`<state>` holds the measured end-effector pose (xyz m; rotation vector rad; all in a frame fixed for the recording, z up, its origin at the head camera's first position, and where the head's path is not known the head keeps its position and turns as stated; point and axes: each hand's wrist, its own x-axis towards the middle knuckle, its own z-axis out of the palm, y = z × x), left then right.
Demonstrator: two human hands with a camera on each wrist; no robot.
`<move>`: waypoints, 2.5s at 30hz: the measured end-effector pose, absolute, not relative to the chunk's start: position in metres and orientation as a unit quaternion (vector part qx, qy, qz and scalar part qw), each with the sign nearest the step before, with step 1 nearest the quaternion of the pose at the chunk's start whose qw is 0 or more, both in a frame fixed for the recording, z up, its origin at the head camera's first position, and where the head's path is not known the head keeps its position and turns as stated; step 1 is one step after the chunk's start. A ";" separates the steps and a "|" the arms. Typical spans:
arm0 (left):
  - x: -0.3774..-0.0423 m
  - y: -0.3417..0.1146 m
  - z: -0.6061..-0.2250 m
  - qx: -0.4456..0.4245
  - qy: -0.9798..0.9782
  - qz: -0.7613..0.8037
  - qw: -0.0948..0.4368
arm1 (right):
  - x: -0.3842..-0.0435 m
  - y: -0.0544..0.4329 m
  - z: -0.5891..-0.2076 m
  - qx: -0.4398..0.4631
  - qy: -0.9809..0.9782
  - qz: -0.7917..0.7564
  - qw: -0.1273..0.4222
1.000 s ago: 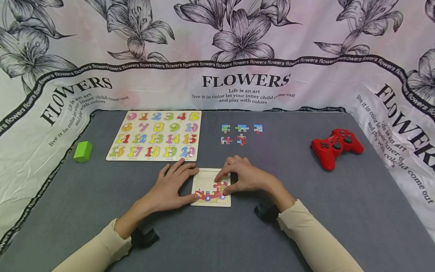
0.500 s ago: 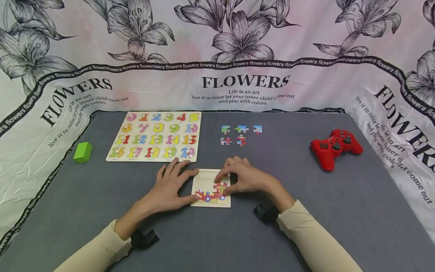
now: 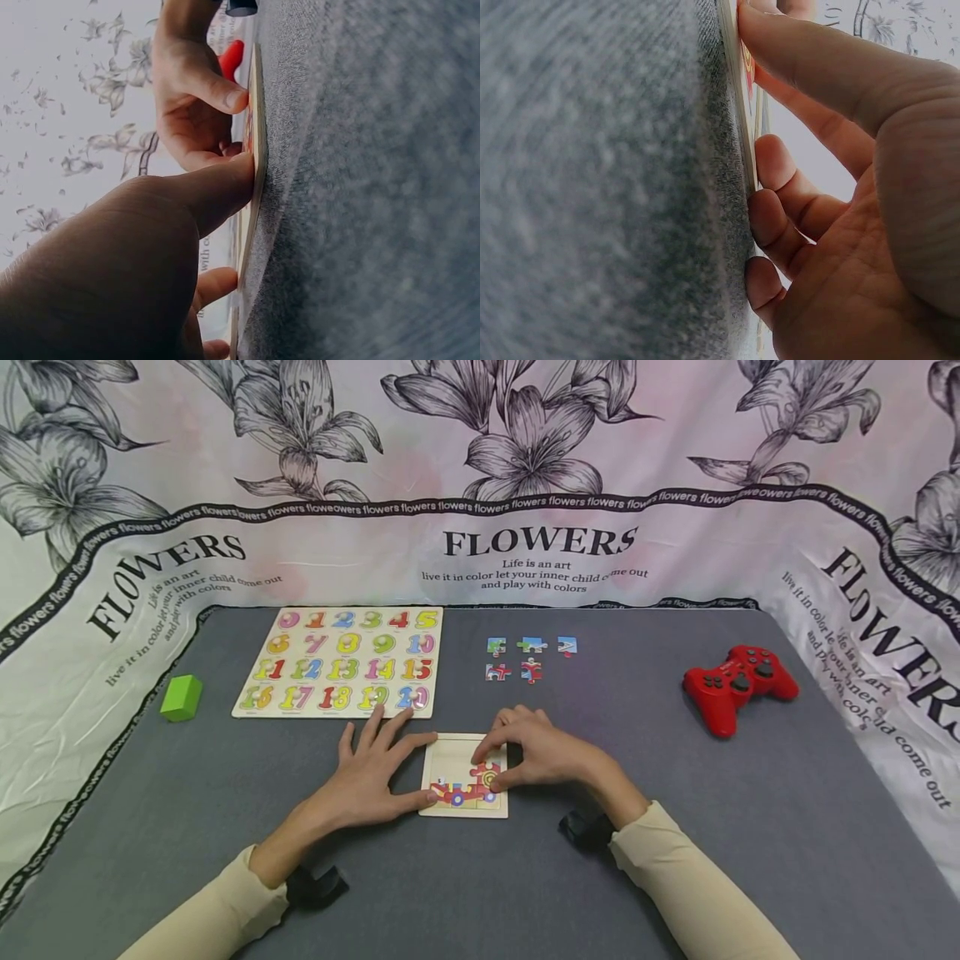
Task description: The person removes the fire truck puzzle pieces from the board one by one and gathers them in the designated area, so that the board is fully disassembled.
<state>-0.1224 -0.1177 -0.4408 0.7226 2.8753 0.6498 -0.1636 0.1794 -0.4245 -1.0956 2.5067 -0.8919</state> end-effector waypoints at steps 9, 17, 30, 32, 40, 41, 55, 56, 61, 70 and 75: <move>-0.122 -0.117 -0.441 0.235 0.948 0.205 0.053 | -0.164 0.179 -0.425 -0.380 0.864 -0.303 0.130; -0.119 -0.115 -0.438 0.233 0.955 0.181 0.023 | -0.164 0.179 -0.425 -0.379 0.864 -0.305 0.130; -0.118 -0.119 -0.441 0.249 0.953 0.174 -0.002 | -0.163 0.180 -0.427 -0.380 0.864 -0.305 0.130; -0.118 -0.120 -0.441 0.252 0.952 0.176 -0.001 | -0.163 0.179 -0.426 -0.379 0.864 -0.305 0.132; -0.119 -0.123 -0.443 0.268 0.948 0.173 -0.002 | -0.163 0.179 -0.425 -0.381 0.863 -0.306 0.130; -0.118 -0.123 -0.443 0.269 0.948 0.172 -0.003 | -0.162 0.179 -0.425 -0.381 0.863 -0.307 0.130; -0.118 -0.123 -0.448 0.265 0.948 0.174 -0.002 | -0.162 0.179 -0.425 -0.383 0.862 -0.306 0.128; -0.118 -0.123 -0.448 0.265 0.948 0.175 -0.001 | -0.162 0.179 -0.425 -0.382 0.862 -0.307 0.128; -0.118 -0.124 -0.448 0.262 0.949 0.176 0.003 | -0.163 0.178 -0.426 -0.382 0.863 -0.305 0.129; -0.118 -0.123 -0.447 0.257 0.950 0.179 0.009 | -0.162 0.178 -0.426 -0.386 0.859 -0.313 0.124; -0.118 -0.123 -0.446 0.255 0.950 0.180 0.008 | -0.162 0.176 -0.423 -0.382 0.861 -0.311 0.130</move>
